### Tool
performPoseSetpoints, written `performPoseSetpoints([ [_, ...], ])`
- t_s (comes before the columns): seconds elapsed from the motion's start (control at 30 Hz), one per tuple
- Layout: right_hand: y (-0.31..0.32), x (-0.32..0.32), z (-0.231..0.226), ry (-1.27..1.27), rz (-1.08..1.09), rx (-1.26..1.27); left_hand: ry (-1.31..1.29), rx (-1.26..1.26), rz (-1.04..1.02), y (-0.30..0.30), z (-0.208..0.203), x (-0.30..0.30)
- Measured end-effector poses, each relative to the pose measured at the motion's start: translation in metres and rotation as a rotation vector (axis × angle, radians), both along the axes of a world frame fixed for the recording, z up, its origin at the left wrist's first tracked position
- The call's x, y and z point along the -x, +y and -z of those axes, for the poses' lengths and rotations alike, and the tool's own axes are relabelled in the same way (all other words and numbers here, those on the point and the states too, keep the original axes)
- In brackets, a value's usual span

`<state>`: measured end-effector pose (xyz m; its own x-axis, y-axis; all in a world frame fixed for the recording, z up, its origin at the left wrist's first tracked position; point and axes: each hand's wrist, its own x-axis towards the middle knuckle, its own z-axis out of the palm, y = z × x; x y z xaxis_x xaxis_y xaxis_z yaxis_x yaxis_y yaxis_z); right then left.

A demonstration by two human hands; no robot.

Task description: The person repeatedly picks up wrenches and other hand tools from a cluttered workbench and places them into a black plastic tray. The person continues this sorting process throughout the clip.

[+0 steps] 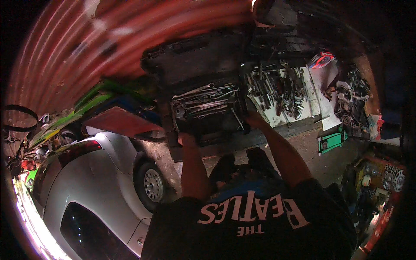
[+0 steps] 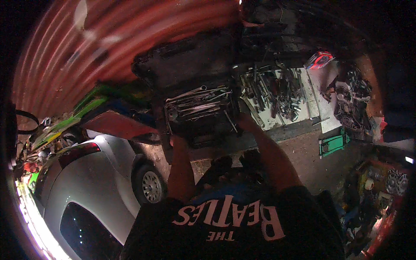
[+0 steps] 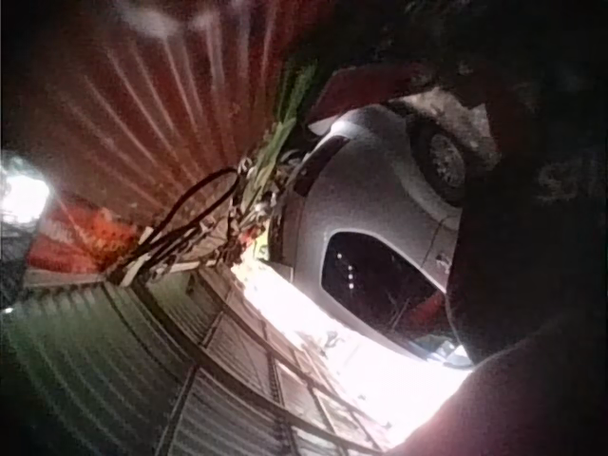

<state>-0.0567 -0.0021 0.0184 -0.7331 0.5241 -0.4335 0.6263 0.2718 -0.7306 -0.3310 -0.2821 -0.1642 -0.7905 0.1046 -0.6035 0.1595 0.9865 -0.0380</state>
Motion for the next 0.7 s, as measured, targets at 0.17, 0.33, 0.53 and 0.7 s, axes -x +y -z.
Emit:
performPoseSetpoints([
  [0.17,0.011,-0.019,0.027,0.019,0.06,-0.08,0.113,0.088,0.191,0.009,-0.047,-0.008],
  [0.33,0.025,-0.032,0.051,-0.128,-0.415,-0.51,0.406,-0.001,0.166,-0.005,-0.069,-0.031],
  [0.53,0.022,-0.046,0.032,-0.161,-0.009,-0.184,0.186,-0.424,-0.579,0.018,-0.092,-0.037],
  [0.7,0.034,-0.079,0.023,-0.11,0.14,-0.055,0.039,-0.761,-0.61,0.049,-0.101,-0.057],
])
